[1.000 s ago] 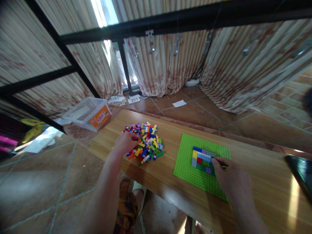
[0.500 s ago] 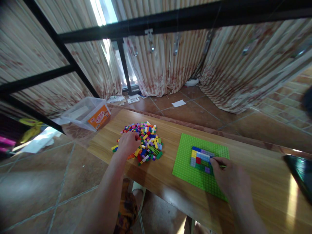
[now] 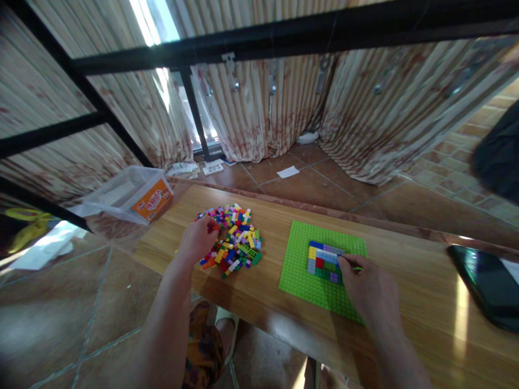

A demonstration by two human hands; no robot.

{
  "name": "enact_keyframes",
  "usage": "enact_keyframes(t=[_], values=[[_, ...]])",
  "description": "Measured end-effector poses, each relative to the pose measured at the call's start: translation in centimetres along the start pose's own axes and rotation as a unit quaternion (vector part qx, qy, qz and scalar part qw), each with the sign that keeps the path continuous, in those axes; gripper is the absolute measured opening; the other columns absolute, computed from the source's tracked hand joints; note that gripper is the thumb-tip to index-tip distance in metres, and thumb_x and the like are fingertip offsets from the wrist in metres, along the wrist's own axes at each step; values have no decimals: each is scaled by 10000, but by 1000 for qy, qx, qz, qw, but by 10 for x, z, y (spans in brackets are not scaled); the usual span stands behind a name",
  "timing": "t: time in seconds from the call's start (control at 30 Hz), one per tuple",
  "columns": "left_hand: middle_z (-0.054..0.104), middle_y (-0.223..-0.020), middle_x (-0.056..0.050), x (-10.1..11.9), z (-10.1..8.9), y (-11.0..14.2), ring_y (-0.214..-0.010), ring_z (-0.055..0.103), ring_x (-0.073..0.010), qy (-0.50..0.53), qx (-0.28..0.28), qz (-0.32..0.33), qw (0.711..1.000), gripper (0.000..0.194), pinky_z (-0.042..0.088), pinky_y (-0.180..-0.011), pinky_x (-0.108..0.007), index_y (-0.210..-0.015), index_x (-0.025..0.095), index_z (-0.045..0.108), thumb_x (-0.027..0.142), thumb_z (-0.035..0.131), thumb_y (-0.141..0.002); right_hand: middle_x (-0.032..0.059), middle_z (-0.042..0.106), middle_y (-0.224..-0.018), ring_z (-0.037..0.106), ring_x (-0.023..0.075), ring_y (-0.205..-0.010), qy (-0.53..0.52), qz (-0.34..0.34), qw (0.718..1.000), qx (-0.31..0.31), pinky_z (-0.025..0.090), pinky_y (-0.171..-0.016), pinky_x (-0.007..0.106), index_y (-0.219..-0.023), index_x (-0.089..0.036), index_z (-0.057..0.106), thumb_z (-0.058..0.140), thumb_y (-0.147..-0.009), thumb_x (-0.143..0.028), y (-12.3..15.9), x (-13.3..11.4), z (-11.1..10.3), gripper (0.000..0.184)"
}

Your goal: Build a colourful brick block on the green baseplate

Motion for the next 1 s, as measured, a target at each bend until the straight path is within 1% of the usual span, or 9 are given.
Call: enact_keyframes(t=[0.27, 0.37, 0.43, 0.5, 0.57, 0.63, 0.77, 0.9, 1.0], values=[[699, -918, -72, 1, -3, -3, -893, 641, -207, 74, 27, 19, 997, 111, 478, -817, -318, -879, 182, 649, 177, 573, -797, 87, 704, -730, 639, 279, -682, -5, 20, 1000, -12, 432, -609, 358, -956, -209, 741, 487, -845, -492, 0, -1, -3, 396], [706, -900, -46, 8, 1, -4, -858, 642, -179, 194, 5, 50, 980, 171, 500, -793, -292, -915, 178, 661, 154, 586, -764, 108, 715, -803, 640, 281, -696, -26, 29, 998, 51, 445, -631, 381, -948, -189, 733, 480, -849, -466, 4, -9, -16, 388], [708, -891, -31, 21, 5, -2, -825, 644, -165, 301, -29, 87, 949, 209, 513, -767, -282, -946, 172, 663, 161, 601, -748, 114, 720, -873, 647, 254, -719, -109, 6, 988, 106, 473, -671, 378, -936, -171, 723, 501, -845, -454, 11, -22, -26, 371], [709, -893, -28, 40, 11, 6, -814, 649, -161, 398, -69, 126, 906, 242, 521, -756, -280, -981, 164, 657, 190, 630, -742, 97, 719, -917, 658, 221, -779, -247, -50, 963, 95, 502, -728, 350, -933, -174, 712, 534, -847, -455, 20, -43, -24, 344], [709, -907, -36, 63, 17, 17, -824, 654, -162, 462, -114, 158, 865, 271, 524, -761, -285, -1008, 158, 650, 222, 656, -745, 75, 719, -910, 659, 199, -799, -376, -92, 922, 28, 519, -729, 328, -969, -188, 706, 561, -853, -462, 29, -66, -14, 331], [708, -927, -47, 85, 23, 30, -833, 655, -163, 488, -152, 180, 840, 286, 524, -768, -288, -1028, 155, 647, 234, 667, -754, 61, 718, -920, 656, 181, -803, -456, -127, 880, -21, 527, -730, 315, -1012, -199, 695, 624, -831, -447, 37, -89, -7, 315], [701, -945, -57, 117, 31, 50, -858, 647, -164, 485, -196, 214, 825, 245, 520, -801, -292, -1010, 161, 655, 226, 667, -774, 39, 715, -894, 633, 157, -761, -516, -160, 839, -65, 523, -692, 291, -1053, -216, 687, 710, -785, -397, 43, -112, 1, 324], [691, -936, -53, 131, 37, 58, -851, 640, -159, 497, -223, 225, 808, 205, 516, -821, -293, -982, 160, 653, 222, 665, -787, 14, 704, -820, 619, 141, -726, -553, -148, 818, -54, 516, -677, 277, -924, -224, 715, 735, -767, -352, 42, -110, 0, 204], [687, -931, -47, 134, 42, 61, -847, 639, -158, 526, -236, 216, 788, 204, 517, -806, -289, -991, 164, 645, 232, 666, -800, 3, 702, -796, 619, 134, -715, -581, -133, 802, -52, 517, -674, 273, -886, -227, 726, 763, -734, -339, 41, -107, -2, 192]])
Point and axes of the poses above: each hand's wrist, its own y-axis away from the middle knuckle, its own z-axis out of the palm, x = y × z, the point moved 7 cm from there along -y, towards the middle knuckle
